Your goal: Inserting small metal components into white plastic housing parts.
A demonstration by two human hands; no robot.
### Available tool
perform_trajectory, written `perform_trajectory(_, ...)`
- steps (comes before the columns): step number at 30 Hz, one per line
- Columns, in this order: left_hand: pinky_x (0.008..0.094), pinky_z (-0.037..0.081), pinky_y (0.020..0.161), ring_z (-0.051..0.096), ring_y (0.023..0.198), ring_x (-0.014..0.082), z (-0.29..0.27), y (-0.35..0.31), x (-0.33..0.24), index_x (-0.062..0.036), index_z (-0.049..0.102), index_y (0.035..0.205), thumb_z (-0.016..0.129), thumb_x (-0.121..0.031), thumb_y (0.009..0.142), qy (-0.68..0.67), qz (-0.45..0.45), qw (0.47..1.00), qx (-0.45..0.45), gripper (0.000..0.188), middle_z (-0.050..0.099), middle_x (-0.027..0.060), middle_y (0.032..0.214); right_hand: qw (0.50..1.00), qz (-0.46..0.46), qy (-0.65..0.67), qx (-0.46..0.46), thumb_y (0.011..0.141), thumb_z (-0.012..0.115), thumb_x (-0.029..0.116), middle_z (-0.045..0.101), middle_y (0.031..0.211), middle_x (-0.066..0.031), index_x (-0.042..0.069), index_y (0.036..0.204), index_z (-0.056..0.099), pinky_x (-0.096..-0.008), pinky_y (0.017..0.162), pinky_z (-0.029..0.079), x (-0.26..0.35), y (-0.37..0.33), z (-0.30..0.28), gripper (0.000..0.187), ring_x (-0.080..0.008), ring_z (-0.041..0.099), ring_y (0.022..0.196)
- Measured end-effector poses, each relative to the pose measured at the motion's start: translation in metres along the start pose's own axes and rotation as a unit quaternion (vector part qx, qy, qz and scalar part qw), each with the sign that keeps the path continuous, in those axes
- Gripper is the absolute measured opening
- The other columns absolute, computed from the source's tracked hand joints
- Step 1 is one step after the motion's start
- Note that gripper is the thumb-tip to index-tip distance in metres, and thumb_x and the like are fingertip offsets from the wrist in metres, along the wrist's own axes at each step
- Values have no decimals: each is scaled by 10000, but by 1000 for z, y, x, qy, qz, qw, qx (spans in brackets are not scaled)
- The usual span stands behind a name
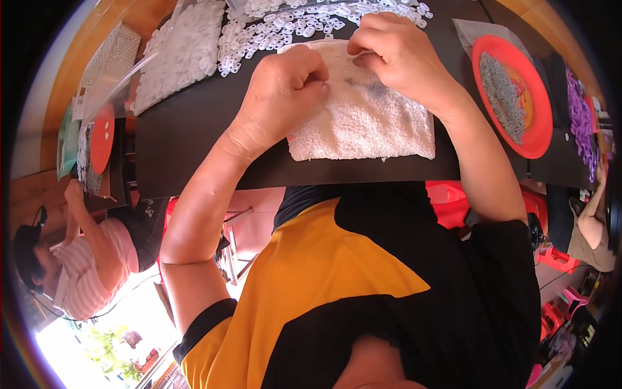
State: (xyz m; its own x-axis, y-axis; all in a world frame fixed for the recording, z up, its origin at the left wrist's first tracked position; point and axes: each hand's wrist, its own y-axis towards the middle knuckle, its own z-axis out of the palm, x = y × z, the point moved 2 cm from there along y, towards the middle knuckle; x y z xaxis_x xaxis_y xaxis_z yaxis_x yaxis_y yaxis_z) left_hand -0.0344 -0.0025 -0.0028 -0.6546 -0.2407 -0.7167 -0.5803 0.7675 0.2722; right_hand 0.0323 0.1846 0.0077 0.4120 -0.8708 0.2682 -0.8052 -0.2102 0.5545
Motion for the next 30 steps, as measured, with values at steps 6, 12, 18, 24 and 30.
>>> perform_trajectory(6,219,441,613,511,660,54,-3,-3,-10,1,645,868,664,4,818,-63,-64,996,-7,54,609,-18,762,999,30,-43,2,746,680,143,604,847,-1,107,749,648,-390,801,425,-12,-4,20,48,-235,578,912)
perform_trajectory(12,194,425,581,513,626,46,-4,8,-5,-7,677,876,674,-61,821,-150,-105,982,-39,77,624,-13,716,998,27,-49,13,743,676,126,603,825,-24,99,761,642,-400,775,436,-16,-5,19,47,-253,582,891)
perform_trajectory(18,204,393,473,534,581,66,-2,16,-13,3,679,878,658,-130,852,-228,-190,954,-36,137,629,21,708,992,44,112,-30,755,619,-24,586,808,-70,-2,837,579,-341,697,464,9,7,-13,93,-239,593,773)
perform_trajectory(24,213,388,458,544,569,94,-3,24,-18,13,670,902,617,-136,884,-320,-217,922,-3,160,629,57,715,991,-7,123,-45,794,597,-36,591,799,-52,-4,888,594,-288,697,470,8,8,-7,100,-168,590,770)
perform_trajectory(30,214,370,451,528,553,104,-3,24,-16,2,652,838,596,-142,871,-372,-214,903,6,158,619,63,713,987,-39,130,-92,761,632,-33,583,754,-131,-9,807,569,-353,602,468,26,8,-25,82,-282,604,690)
